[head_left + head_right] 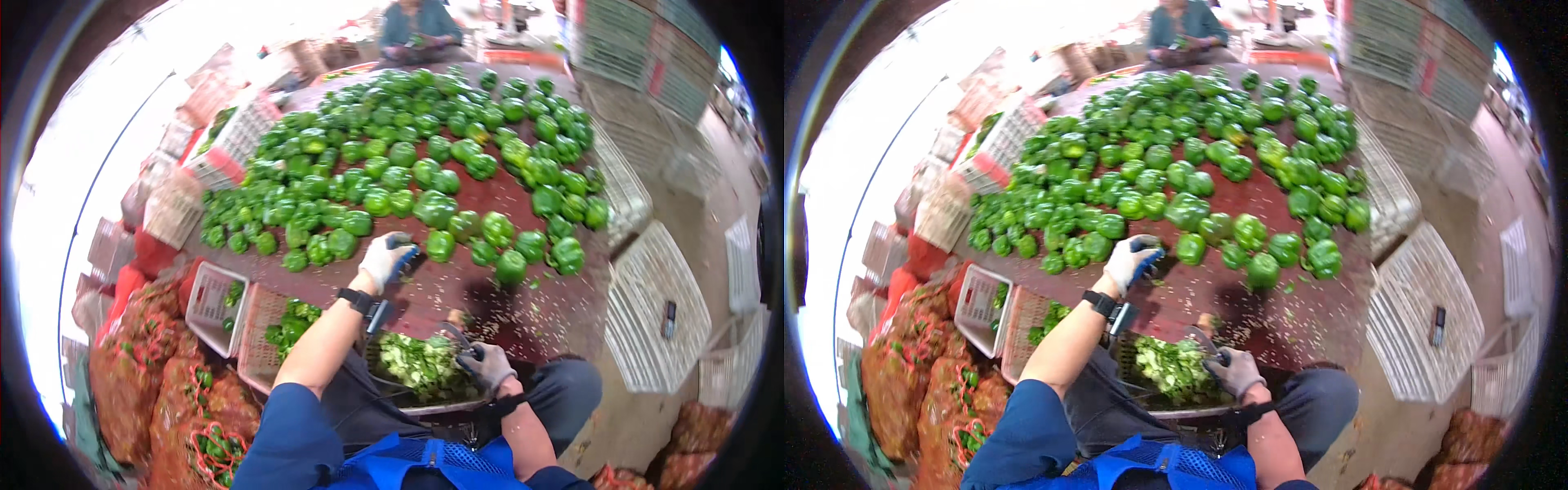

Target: The recorder is using a specialized cutting tool to remove the stems and cores from green bell peppers at a sorting station.

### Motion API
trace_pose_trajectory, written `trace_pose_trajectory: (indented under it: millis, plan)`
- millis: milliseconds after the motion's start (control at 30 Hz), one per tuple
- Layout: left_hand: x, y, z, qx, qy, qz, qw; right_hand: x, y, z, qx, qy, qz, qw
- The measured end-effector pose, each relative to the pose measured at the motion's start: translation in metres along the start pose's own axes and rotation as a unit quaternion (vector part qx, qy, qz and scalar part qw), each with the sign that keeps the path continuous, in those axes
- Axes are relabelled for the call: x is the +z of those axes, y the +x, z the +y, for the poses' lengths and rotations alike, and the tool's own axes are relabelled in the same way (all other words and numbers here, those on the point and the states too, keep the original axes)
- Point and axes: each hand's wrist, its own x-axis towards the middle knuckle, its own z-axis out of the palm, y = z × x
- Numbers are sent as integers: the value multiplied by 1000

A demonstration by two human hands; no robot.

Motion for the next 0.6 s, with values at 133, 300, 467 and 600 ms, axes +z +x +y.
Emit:
trace_pose_trajectory:
  millis: [133, 300, 467, 600]
  plan:
    - [50, 35, 13, -4, 27, 15, 1000, -12, -5, -9, 48, -18, 27, 998]
    - [84, 89, 34, 116, 62, 53, 990, -15, -6, -15, 37, 28, 85, 995]
    - [118, 104, 90, 94, 493, -108, 858, -32, -6, -17, 64, 58, 110, 990]
    - [138, 99, 78, 117, 591, -103, 792, -28, 2, -3, 22, 87, 159, 983]
